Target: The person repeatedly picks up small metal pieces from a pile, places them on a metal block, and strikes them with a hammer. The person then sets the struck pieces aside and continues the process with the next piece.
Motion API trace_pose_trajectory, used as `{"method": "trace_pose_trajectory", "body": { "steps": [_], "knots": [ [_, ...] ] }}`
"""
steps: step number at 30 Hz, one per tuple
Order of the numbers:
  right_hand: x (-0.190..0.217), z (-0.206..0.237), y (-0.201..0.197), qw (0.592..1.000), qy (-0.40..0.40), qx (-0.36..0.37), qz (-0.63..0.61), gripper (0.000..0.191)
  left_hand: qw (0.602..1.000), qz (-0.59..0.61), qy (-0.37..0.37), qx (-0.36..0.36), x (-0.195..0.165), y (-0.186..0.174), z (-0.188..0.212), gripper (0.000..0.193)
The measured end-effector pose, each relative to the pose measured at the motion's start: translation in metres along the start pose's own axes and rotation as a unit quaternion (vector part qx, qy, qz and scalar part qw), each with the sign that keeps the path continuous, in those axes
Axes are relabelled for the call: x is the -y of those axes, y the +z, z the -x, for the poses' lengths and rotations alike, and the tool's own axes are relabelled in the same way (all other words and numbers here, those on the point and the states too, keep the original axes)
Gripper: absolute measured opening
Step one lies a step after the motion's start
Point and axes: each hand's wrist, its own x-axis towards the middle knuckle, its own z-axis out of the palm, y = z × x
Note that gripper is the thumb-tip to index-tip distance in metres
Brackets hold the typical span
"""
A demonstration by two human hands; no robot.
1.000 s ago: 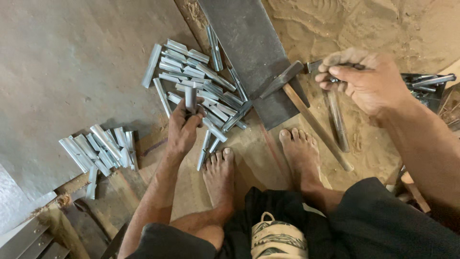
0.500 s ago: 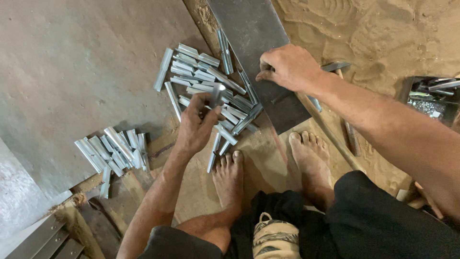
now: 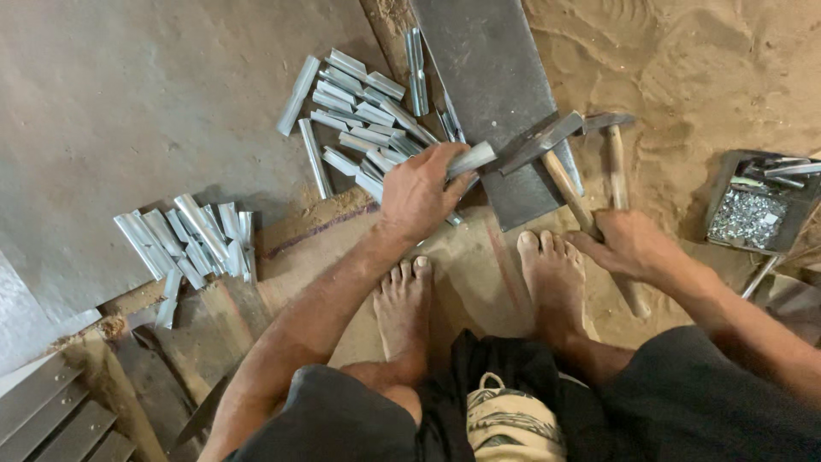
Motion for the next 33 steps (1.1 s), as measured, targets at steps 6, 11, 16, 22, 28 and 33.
{"method": "trace_pose_trajectory", "body": {
  "steps": [6,11,16,22,28,33],
  "knots": [
    [-0.029,0.027,0.009,0.988,0.019,-0.096,-0.116,0.045,0.999,-0.037,0.021,0.000,0.006,0.016,0.000,0.031],
    [-0.017,0.038,0.001,0.974,-0.106,-0.189,-0.064,0.038,0.998,-0.054,0.019,-0.002,0.005,0.023,0.004,0.030],
    [-0.001,0.026,0.005,0.982,-0.087,-0.167,0.026,0.035,0.998,-0.055,0.005,0.004,0.002,0.022,0.002,0.033],
    [0.008,0.027,0.004,0.978,-0.099,-0.176,0.053,0.033,0.998,-0.064,-0.003,0.014,-0.002,0.019,0.000,0.036],
    [0.003,0.034,-0.003,0.983,-0.009,-0.169,-0.068,0.034,0.999,-0.031,-0.026,0.005,0.001,0.005,-0.008,0.045],
    [-0.010,0.029,-0.008,0.984,0.049,-0.154,-0.076,0.037,0.999,-0.008,0.036,-0.039,0.012,-0.003,-0.030,0.037]
  ]
}}
